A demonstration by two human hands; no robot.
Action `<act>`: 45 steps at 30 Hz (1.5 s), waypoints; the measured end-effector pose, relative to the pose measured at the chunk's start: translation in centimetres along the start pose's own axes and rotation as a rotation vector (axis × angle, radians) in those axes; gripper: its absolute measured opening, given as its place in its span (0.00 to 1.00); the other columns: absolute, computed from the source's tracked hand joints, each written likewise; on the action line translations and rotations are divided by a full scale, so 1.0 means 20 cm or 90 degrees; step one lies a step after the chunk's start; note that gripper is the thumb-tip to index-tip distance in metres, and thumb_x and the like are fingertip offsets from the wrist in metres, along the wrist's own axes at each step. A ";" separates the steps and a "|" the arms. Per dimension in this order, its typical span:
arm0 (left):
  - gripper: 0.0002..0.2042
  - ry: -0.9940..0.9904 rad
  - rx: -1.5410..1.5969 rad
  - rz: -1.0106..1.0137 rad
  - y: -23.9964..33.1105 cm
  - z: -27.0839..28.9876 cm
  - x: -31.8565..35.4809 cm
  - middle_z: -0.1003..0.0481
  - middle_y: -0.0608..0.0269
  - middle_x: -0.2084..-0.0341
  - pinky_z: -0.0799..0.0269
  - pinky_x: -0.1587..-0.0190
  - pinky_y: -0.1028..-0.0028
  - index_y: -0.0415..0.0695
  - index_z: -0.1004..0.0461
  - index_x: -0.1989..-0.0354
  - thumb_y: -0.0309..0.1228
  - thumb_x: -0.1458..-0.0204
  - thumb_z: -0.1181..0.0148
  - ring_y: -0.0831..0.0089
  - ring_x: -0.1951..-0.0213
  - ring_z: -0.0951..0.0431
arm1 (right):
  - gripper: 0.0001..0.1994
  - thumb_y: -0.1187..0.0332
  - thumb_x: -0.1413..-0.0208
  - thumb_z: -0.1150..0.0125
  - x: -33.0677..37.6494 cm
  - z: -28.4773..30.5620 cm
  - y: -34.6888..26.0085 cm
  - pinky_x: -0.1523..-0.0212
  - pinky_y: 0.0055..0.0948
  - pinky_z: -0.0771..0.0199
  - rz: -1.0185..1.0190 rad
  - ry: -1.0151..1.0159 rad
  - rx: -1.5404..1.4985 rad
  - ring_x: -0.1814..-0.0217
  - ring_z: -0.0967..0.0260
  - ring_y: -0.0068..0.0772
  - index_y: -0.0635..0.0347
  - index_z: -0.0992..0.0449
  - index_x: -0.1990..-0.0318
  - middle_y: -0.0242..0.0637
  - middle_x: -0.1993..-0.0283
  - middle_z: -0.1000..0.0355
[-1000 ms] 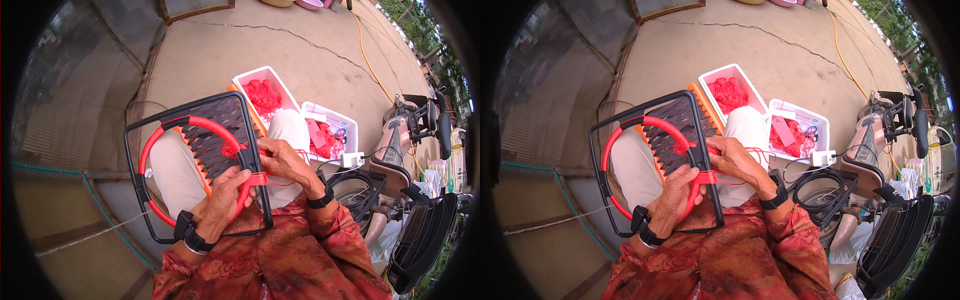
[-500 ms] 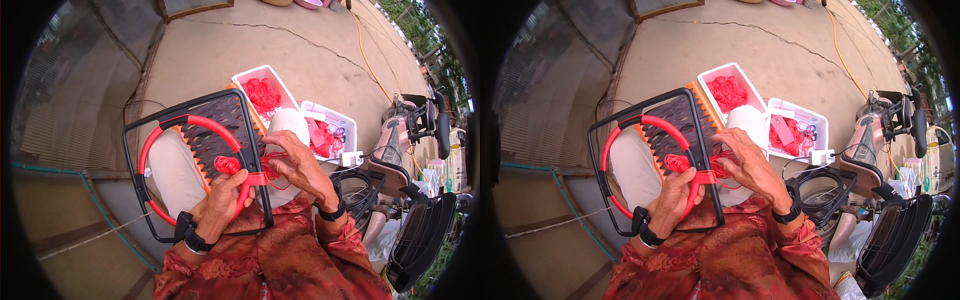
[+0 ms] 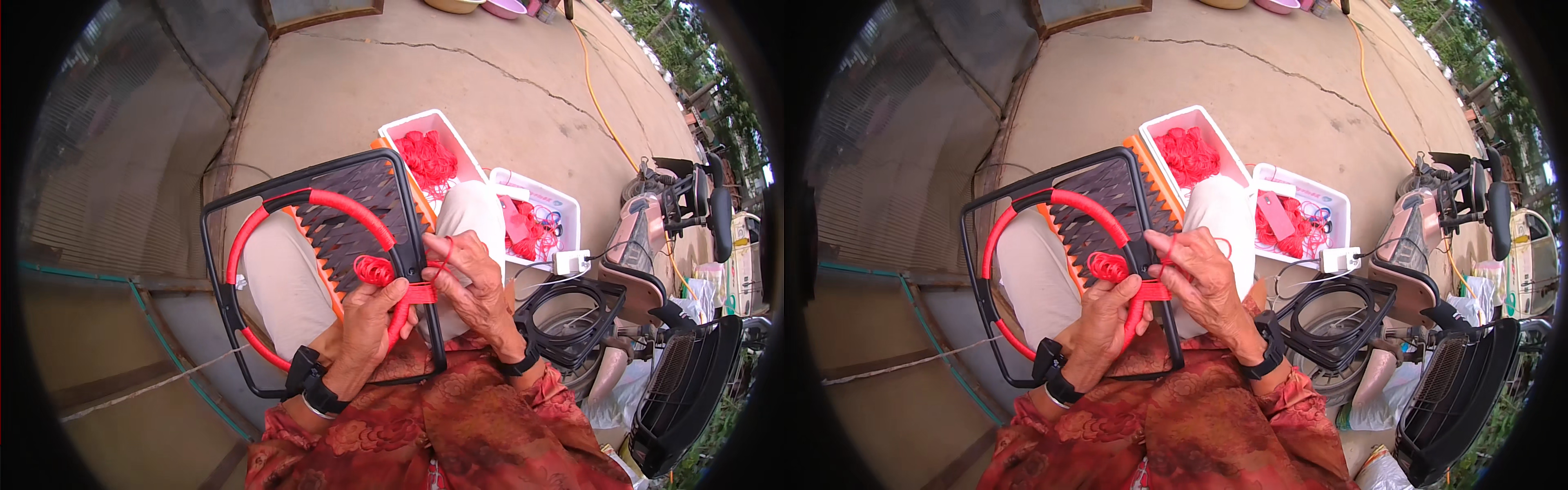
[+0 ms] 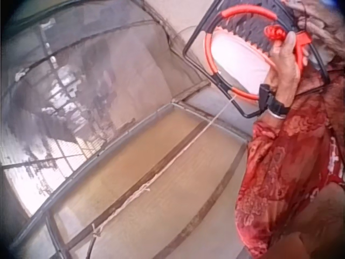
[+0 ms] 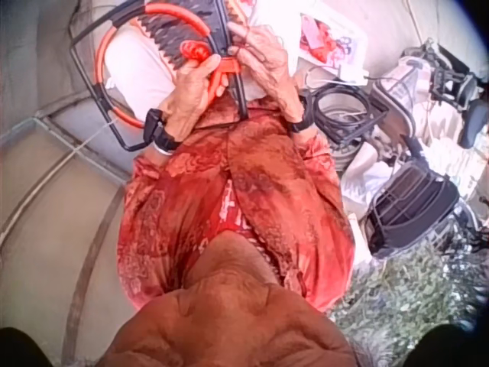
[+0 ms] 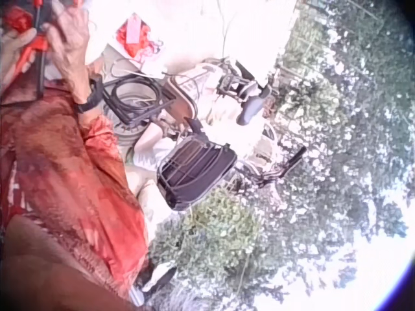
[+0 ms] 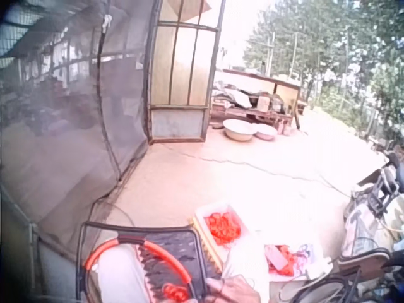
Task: Winding a red ribbon or string around a black circular frame component.
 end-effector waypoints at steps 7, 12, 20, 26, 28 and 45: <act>0.09 0.038 -0.093 -0.095 -0.04 0.07 -0.02 0.23 0.54 0.74 0.34 0.88 0.78 0.35 0.29 0.58 0.25 0.45 0.41 0.71 0.82 0.25 | 0.23 0.64 0.54 0.34 -0.15 -0.23 -0.17 0.37 0.44 0.43 0.406 -0.269 0.318 0.37 0.40 0.46 0.59 0.26 0.49 0.39 0.41 0.35; 0.26 0.046 -0.022 -0.090 0.01 0.00 0.00 0.23 0.49 0.66 0.33 0.89 0.76 0.38 0.43 0.38 0.21 0.45 0.43 0.67 0.83 0.25 | 0.16 0.63 0.44 0.39 -0.11 -0.22 -0.09 0.35 0.41 0.43 0.352 -0.223 0.129 0.40 0.36 0.43 0.65 0.27 0.54 0.40 0.44 0.31; 0.41 -0.011 0.007 -0.100 0.04 0.00 0.00 0.24 0.48 0.69 0.32 0.90 0.72 0.45 0.66 0.29 0.22 0.45 0.43 0.62 0.84 0.25 | 0.10 0.62 0.37 0.49 -0.01 0.11 0.19 0.53 0.37 0.27 -0.088 0.064 -0.635 0.70 0.33 0.30 0.58 0.36 0.60 0.32 0.75 0.37; 0.25 0.001 0.066 -0.026 0.06 0.02 0.00 0.24 0.48 0.70 0.33 0.89 0.70 0.37 0.44 0.38 0.26 0.42 0.45 0.62 0.83 0.25 | 0.10 0.70 0.44 0.40 0.21 0.79 0.40 0.90 0.16 0.54 -0.172 0.211 -0.456 0.89 0.56 0.12 0.53 0.38 0.68 0.21 0.84 0.50; 0.18 0.023 0.075 -0.003 0.05 0.00 0.01 0.24 0.48 0.71 0.33 0.88 0.71 0.35 0.38 0.44 0.28 0.42 0.45 0.62 0.82 0.25 | 0.11 0.68 0.47 0.36 0.34 1.01 0.59 0.90 0.17 0.56 -0.260 0.308 -0.261 0.89 0.56 0.12 0.54 0.36 0.68 0.21 0.84 0.45; 0.08 0.052 -0.013 0.003 0.01 0.01 0.02 0.24 0.45 0.75 0.32 0.87 0.70 0.35 0.31 0.65 0.29 0.42 0.46 0.61 0.82 0.25 | 0.14 0.60 0.40 0.40 0.09 0.07 0.13 0.83 0.21 0.45 -0.363 -0.301 -0.117 0.84 0.45 0.14 0.60 0.27 0.72 0.22 0.84 0.42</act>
Point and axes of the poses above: each hand's wrist, its own x-axis away from the middle knuckle, its own z-axis out of the back of the hand, y = z × x, the point moved 5 cm from there along -x, towards the middle knuckle
